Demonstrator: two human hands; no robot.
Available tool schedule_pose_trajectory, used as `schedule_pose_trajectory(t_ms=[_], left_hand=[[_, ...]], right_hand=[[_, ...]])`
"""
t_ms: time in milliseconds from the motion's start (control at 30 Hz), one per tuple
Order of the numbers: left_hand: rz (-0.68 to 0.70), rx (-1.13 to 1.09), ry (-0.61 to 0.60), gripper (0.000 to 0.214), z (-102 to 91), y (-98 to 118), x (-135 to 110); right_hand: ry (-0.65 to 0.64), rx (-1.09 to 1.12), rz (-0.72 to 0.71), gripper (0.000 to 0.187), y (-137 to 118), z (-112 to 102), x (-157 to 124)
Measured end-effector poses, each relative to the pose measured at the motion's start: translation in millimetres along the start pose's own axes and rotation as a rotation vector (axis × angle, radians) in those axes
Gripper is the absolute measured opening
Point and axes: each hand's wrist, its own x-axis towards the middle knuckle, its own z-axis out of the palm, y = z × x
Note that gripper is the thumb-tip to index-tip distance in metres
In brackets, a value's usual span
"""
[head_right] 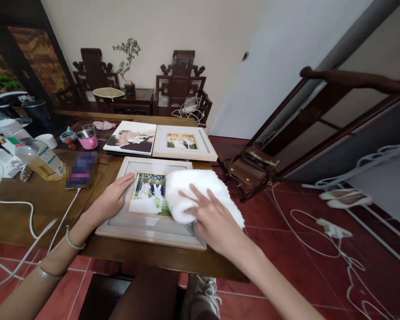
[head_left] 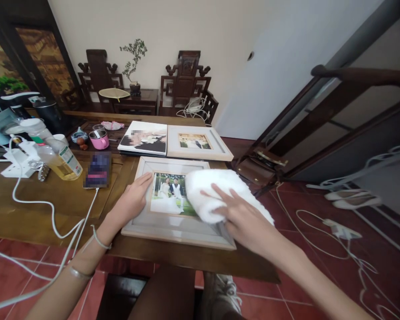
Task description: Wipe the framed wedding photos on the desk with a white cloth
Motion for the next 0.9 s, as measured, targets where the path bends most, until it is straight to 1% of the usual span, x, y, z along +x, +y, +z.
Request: schedule_pose_trajectory(t_ms=[100,200,267,300,333,400,500,567,633,667,700,767,800,833,900], left_hand=[[-0.01,-0.008,0.006,0.072,-1.0,0.7,0.5],[-0.03,-0.018,0.01,0.071,-0.5,1.0,0.7],[-0.047,-0.019,0.022,0.068,0.4,1.5,0.7],[-0.053,-0.018,0.029,0.066,1.0,1.8,0.7],[-0.056,-0.017,0.035,0.065,1.6,2.0,0.8],[-0.058,-0.014,0.041,0.065,2.8,2.1,1.0],[-0.063,-0.011,0.042,0.065,4.3,1.4,1.3],[-0.063,-0.009,0.031,0.065,4.6,1.1,1.5],[-0.062,-0.007,0.019,0.065,4.2,1.4,1.8],[-0.062,-0.006,0.016,0.065,3.8,1.6,1.9],[-0.063,-0.004,0.015,0.065,3.4,1.8,1.9],[-0.06,-0.002,0.015,0.067,2.9,1.8,1.6],[-0.057,-0.001,0.016,0.067,2.8,1.6,1.3],[-0.052,0.0,0.015,0.068,2.8,1.3,1.0],[-0.044,0.003,0.016,0.069,2.9,0.6,0.5]], right_hand=[[0.076,-0.044,0.061,0.06,23.8,5.8,36.4],[0.104,-0.083,0.089,0.059,38.6,7.0,70.5],[0.103,-0.1,0.084,0.059,39.4,7.1,79.2],[0.093,-0.103,0.075,0.059,36.6,7.2,77.5],[0.078,-0.103,0.063,0.06,31.9,7.1,71.7],[0.029,-0.086,0.033,0.061,17.6,6.2,49.4],[-0.049,-0.024,-0.028,0.061,-9.4,0.9,1.0],[-0.098,0.025,-0.079,0.059,-23.9,-6.6,-28.9],[-0.146,0.062,-0.121,0.059,-29.9,-17.4,-46.8],[-0.175,0.082,-0.133,0.06,-29.2,-23.8,-49.2],[-0.202,0.101,-0.134,0.063,-26.2,-30.5,-46.5],[-0.211,0.126,-0.11,0.066,-15.5,-42.7,-26.6],[-0.179,0.12,-0.086,0.066,-9.4,-47.3,-10.2],[-0.12,0.095,-0.056,0.065,-3.9,-50.1,9.4],[0.037,-0.002,-0.03,0.064,2.0,-49.4,54.3]])
